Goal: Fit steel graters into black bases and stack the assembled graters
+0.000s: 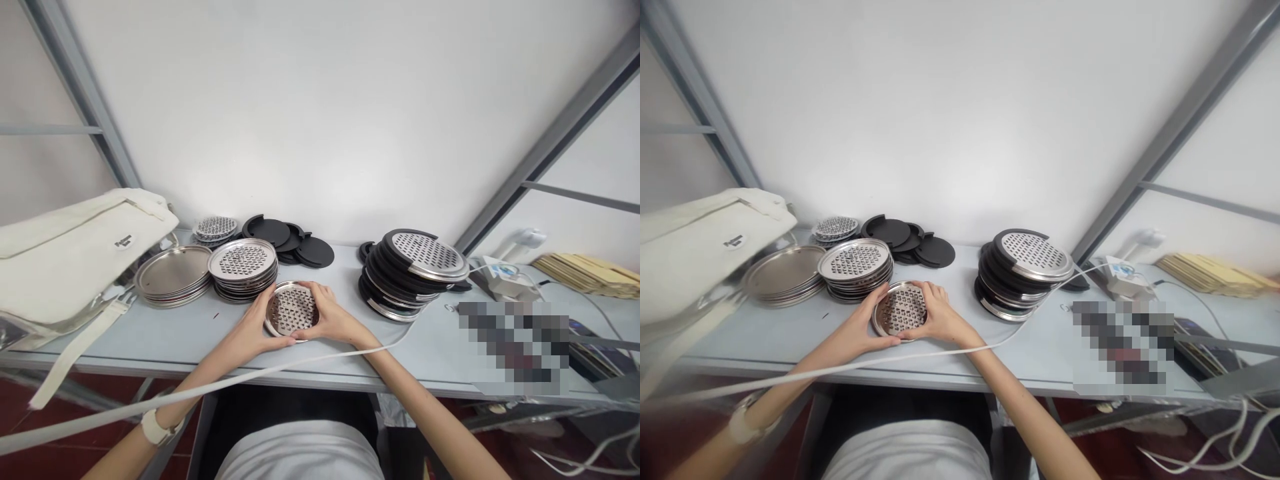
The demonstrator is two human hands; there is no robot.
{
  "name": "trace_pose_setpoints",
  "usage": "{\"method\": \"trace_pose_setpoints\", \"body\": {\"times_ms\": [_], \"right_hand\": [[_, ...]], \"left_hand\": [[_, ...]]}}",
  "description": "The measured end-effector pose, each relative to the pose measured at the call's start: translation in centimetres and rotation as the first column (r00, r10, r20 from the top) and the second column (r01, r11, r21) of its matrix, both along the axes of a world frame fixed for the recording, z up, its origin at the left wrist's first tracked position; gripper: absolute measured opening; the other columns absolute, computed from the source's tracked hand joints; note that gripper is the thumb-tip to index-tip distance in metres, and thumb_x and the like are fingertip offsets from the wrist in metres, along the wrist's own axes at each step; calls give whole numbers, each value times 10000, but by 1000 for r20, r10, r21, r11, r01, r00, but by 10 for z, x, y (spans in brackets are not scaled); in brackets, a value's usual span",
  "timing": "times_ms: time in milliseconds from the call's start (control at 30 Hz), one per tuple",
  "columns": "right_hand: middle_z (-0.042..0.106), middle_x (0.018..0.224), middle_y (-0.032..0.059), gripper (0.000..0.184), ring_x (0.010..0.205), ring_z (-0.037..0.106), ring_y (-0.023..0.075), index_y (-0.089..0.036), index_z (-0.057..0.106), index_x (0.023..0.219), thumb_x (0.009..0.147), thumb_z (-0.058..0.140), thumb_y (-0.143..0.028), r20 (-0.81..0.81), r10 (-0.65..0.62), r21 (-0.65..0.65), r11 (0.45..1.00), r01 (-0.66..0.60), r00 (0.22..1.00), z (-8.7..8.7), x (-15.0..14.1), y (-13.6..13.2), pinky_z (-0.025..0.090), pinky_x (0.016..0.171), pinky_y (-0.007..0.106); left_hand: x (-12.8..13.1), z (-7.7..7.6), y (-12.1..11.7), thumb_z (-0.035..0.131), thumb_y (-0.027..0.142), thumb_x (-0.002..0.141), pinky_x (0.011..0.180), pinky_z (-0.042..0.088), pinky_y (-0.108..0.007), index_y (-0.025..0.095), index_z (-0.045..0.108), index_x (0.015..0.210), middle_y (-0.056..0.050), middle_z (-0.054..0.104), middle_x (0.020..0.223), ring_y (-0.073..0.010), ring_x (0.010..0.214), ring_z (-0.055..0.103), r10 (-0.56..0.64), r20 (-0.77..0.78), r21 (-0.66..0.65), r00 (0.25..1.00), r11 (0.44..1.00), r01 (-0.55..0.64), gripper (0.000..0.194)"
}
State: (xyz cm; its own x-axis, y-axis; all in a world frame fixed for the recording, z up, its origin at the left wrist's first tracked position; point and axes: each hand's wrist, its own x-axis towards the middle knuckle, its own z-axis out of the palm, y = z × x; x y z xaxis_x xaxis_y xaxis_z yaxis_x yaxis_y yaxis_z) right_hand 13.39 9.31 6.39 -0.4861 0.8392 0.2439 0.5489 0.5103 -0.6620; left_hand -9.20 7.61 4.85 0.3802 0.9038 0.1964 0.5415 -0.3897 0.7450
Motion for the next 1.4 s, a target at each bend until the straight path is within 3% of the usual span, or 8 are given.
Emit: {"method": "trace_pose_setpoints", "body": {"times_ms": [600, 700, 767, 800, 900, 1100, 1267, 1400], "right_hand": [[441, 1365, 106, 992, 1241, 400, 306, -266, 356, 1415, 595, 822, -571, 24, -25, 1, 1000, 25, 999, -7, -1, 3, 331, 1056, 461], [543, 1257, 84, 638, 1191, 461, 268, -254, 467, 1297, 773, 705, -528, -84, -79, 31, 996, 82, 993, -7, -1, 5, 356, 1031, 436], [597, 1120, 76, 275, 1120, 511, 242, -223, 564, 1063, 906, 552, -449, -190, -181, 76, 977, 198, 965, -8, 0, 10, 370, 1007, 420], [604, 1060, 76, 207, 1082, 529, 235, -213, 566, 937, 936, 498, -409, -236, -232, 102, 960, 261, 944, -9, 1, 13, 377, 992, 413], [597, 945, 69, 246, 972, 557, 220, -210, 496, 748, 953, 455, -342, -311, -298, 175, 915, 363, 902, -10, 4, 18, 403, 930, 384], [583, 861, 55, 224, 887, 536, 213, -215, 481, 747, 959, 425, -263, -260, -289, 271, 894, 357, 921, -8, 3, 18, 406, 857, 360], [542, 857, 55, 189, 859, 517, 210, -217, 458, 830, 974, 337, -235, -259, -299, 296, 880, 370, 918, -11, 4, 18, 410, 822, 354], [515, 826, 40, 200, 837, 492, 210, -222, 420, 787, 973, 349, -244, -173, -332, 310, 875, 371, 927, -9, 3, 16, 386, 796, 348]], "left_hand": [[1, 8, -3, 743, 502, 732, 1145, 296, -490, 249, 262, 1485, -119, 332, 1530, -342, 1401, 323, -23, -77, 12, 997, 1000, 24, 929], [0, 3, -3, 707, 531, 763, 1133, 305, -497, 266, 239, 1500, -111, 329, 1541, -349, 1405, 312, -24, -133, 27, 991, 999, 27, 912], [-1, -1, -3, 669, 531, 801, 1144, 281, -493, 265, 222, 1508, -109, 340, 1539, -337, 1410, 308, -46, -170, 67, 984, 996, 59, 877], [-1, -3, -2, 653, 527, 818, 1154, 260, -492, 259, 225, 1508, -110, 344, 1538, -329, 1414, 304, -58, -191, 87, 980, 993, 76, 855], [-1, -5, -2, 617, 527, 849, 1162, 231, -504, 264, 298, 1484, -106, 322, 1551, -325, 1426, 280, -69, -266, 119, 961, 987, 104, 758], [3, 2, -8, 532, 439, 931, 1142, 238, -531, 341, 487, 1388, -77, 225, 1590, -340, 1445, 231, -108, -366, 266, 924, 940, 215, 470], [6, 9, -12, 508, 405, 949, 1135, 255, -533, 348, 381, 1462, -87, 221, 1594, -325, 1453, 221, -104, -396, 268, 912, 937, 223, 532], [6, 10, -11, 458, 415, 974, 1139, 235, -548, 388, 477, 1394, -55, 167, 1615, -317, 1470, 175, -126, -427, 246, 895, 937, 249, 421]]}}
